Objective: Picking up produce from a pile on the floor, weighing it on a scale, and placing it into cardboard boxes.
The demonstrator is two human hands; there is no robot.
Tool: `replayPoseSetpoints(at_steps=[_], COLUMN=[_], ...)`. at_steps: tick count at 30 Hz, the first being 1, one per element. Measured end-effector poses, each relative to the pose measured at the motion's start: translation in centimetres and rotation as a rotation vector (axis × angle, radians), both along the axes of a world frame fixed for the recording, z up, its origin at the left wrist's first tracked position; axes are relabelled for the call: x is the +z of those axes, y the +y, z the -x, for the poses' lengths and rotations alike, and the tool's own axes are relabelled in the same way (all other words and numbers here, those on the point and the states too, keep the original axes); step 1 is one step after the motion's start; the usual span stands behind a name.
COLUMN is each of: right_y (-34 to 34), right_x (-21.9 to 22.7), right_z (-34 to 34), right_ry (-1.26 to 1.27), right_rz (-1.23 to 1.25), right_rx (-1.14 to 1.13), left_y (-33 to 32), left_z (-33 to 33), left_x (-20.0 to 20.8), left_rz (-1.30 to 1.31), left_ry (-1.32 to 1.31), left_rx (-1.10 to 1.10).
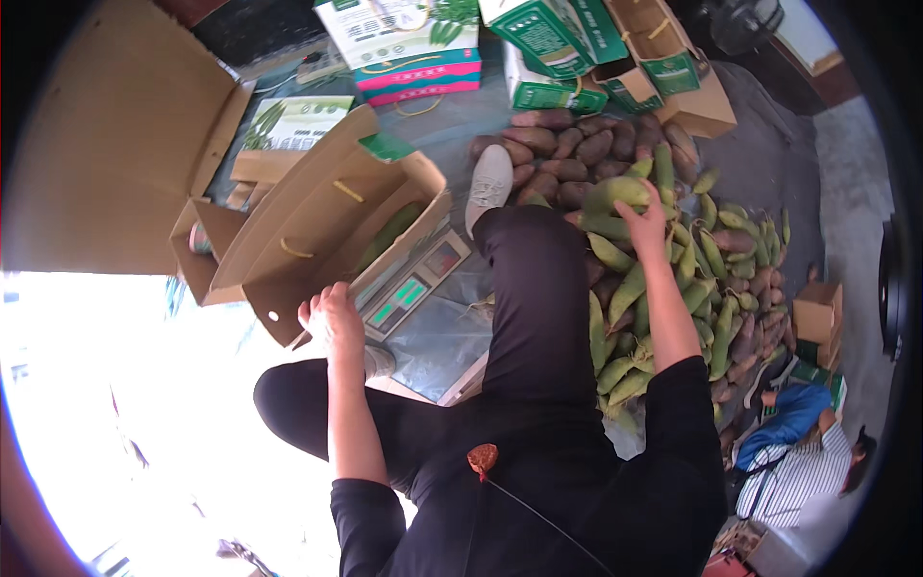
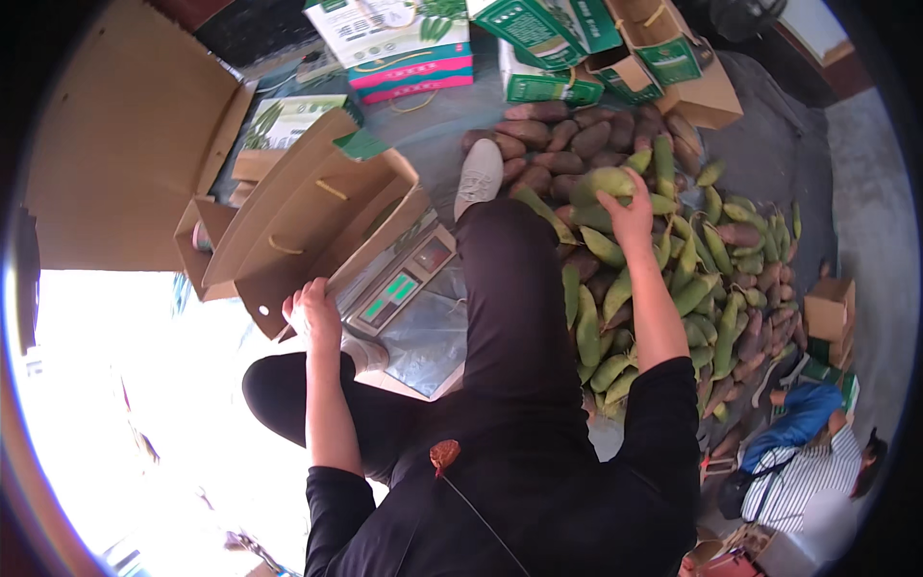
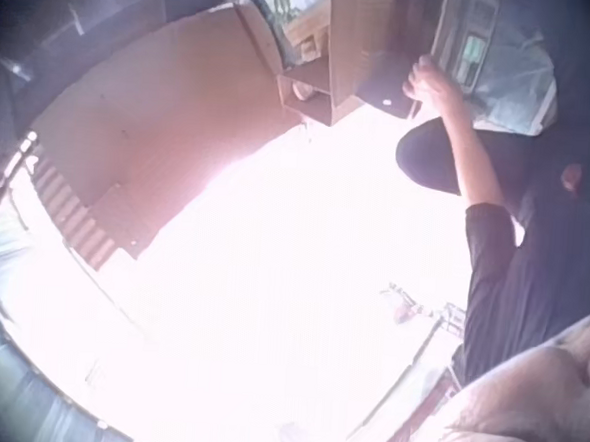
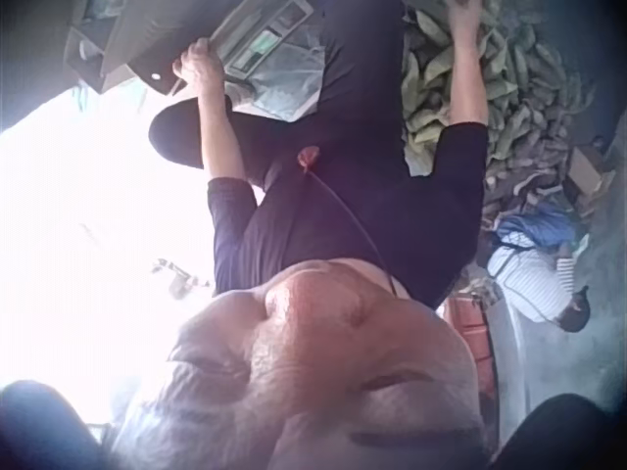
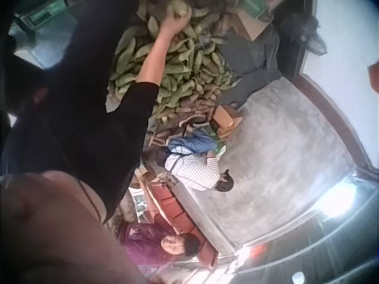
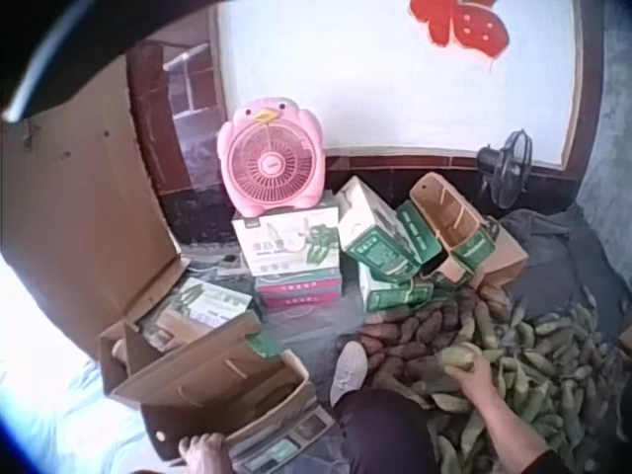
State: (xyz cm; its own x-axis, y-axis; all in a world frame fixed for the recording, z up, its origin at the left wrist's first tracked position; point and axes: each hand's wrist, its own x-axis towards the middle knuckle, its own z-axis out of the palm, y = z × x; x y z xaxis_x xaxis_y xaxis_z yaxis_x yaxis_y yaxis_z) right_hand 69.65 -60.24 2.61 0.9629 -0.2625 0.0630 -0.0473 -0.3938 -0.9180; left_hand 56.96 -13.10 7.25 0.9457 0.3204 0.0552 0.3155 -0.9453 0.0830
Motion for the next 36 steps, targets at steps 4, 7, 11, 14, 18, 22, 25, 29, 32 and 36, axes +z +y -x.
replayPoseSetpoints(at_steps=[4,7,11,14,18,22,25,29,32,36], right_y=[7.8,13.6,20.8,26.0,32.3,36.0,34.6,27.5,19.2,7.1], right_x=[8.7,14.5,17.2,16.1,13.5,10.7,13.0,15.3,15.3,8.2], right_z=[-1.3,-1.2,-1.4,-1.7,-0.5,0.0,1.6,1.4,0.4,0.8], right_ry=[-0.149,-0.293,-0.329,-0.557,-0.526,-0.375,-0.299,-0.533,-0.581,-0.209], right_rz=[-0.307,-0.280,-0.252,-0.015,0.515,0.870,0.611,0.416,0.264,0.213], right_rx=[0.218,0.451,0.750,0.809,0.784,0.765,0.923,0.674,0.396,0.023], left_y=[-0.2,0.0,0.8,0.6,0.1,0.2,1.0,0.8,0.8,1.0], left_z=[0.1,0.3,1.0,0.5,0.2,0.0,0.5,-0.2,0.0,0.2], left_x=[0.1,-0.1,-0.1,-0.4,-1.1,-1.5,-2.0,-1.1,-1.1,-1.2], left_rz=[0.016,0.022,-0.003,0.001,-0.062,-0.083,-0.151,-0.085,-0.074,-0.077], left_ry=[-0.022,-0.040,-0.031,-0.082,-0.143,-0.069,-0.125,0.105,0.117,0.034], left_rx=[0.010,0.022,0.013,-0.003,-0.025,-0.044,-0.055,-0.023,-0.029,-0.068])
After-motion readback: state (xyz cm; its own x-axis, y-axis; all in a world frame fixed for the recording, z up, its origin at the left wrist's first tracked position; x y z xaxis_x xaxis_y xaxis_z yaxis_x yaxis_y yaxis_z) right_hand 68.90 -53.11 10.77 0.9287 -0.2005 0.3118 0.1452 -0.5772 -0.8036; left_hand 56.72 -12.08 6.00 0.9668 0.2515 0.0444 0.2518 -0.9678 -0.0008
